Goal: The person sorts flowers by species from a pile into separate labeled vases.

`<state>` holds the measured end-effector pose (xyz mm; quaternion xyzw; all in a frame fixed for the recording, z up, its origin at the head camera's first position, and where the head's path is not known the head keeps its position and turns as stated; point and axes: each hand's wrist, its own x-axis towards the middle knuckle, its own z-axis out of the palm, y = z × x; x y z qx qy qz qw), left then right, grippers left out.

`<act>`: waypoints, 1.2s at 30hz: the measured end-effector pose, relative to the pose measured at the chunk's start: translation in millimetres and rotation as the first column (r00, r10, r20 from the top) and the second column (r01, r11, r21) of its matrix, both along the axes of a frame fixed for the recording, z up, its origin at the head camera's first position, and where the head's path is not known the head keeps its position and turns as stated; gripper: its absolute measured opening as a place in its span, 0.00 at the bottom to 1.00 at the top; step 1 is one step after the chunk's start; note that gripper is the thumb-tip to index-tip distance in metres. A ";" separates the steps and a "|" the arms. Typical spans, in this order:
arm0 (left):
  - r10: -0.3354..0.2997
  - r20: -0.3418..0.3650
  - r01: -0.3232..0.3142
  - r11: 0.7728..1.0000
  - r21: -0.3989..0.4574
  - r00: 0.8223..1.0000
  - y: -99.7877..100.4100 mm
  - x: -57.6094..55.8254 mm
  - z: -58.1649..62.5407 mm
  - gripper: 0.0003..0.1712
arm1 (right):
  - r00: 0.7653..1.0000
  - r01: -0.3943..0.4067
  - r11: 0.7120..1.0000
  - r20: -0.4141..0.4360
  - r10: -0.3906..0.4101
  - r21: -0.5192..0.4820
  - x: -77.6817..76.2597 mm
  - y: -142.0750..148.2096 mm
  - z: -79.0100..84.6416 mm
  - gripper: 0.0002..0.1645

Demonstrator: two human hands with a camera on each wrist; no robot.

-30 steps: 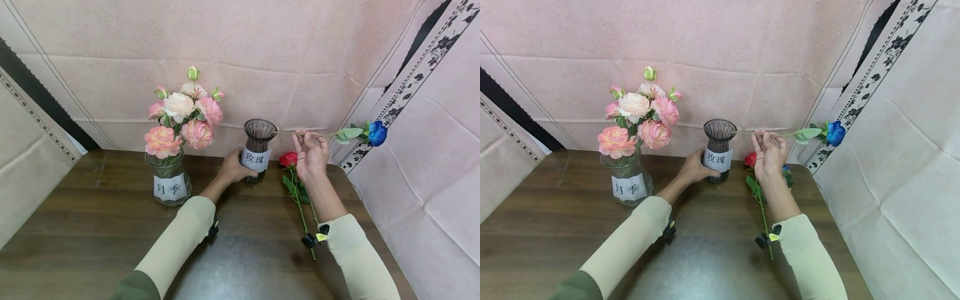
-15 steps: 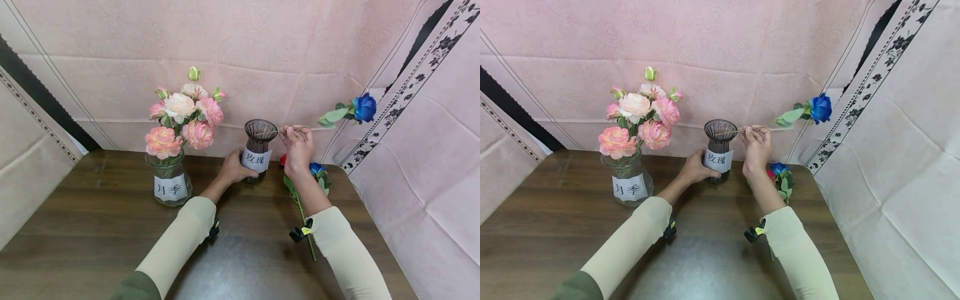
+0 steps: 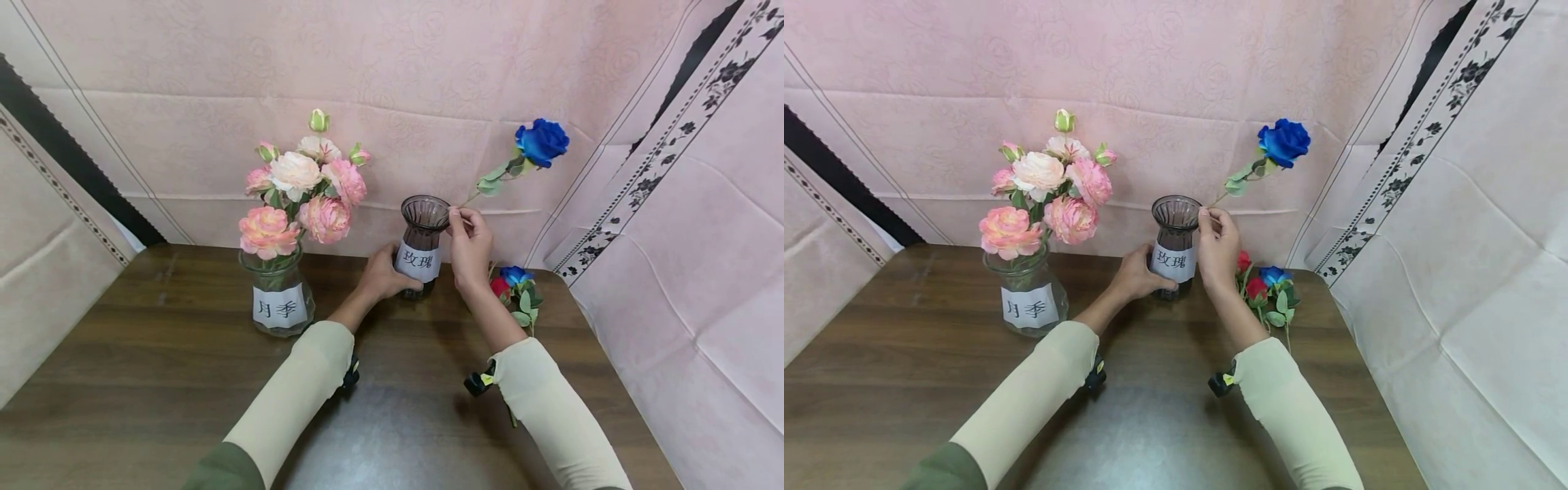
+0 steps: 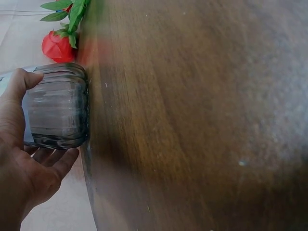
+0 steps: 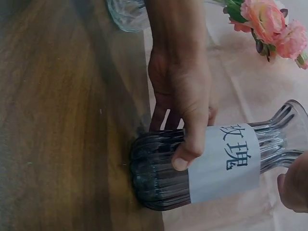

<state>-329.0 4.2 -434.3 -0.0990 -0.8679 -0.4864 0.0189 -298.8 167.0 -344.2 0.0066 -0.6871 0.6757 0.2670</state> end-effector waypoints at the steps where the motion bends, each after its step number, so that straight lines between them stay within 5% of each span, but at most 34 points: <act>1: 0.001 0.001 -0.001 1.000 -0.002 1.000 0.3 0.2 0.2 0.51 | 1.000 0.008 1.000 0.003 -0.008 0.029 0.9 0.9 -1.7 0.18; 20: 0.002 -0.007 -0.003 1.000 -0.022 1.000 2.0 -2.0 -0.9 0.49 | 0.998 0.052 0.988 -0.045 -0.046 0.148 11.4 12.2 -19.1 0.21; 31: -0.019 -0.007 0.019 1.000 0.005 1.000 -1.2 -11.6 -9.2 0.51 | 0.996 0.086 0.917 -0.039 -0.077 0.389 17.4 16.9 -14.6 0.24; 36: -0.019 -0.006 0.019 1.000 0.002 1.000 -2.2 -3.9 -1.4 0.49 | 0.997 0.051 0.909 0.032 -0.070 0.413 23.5 26.0 -23.0 0.25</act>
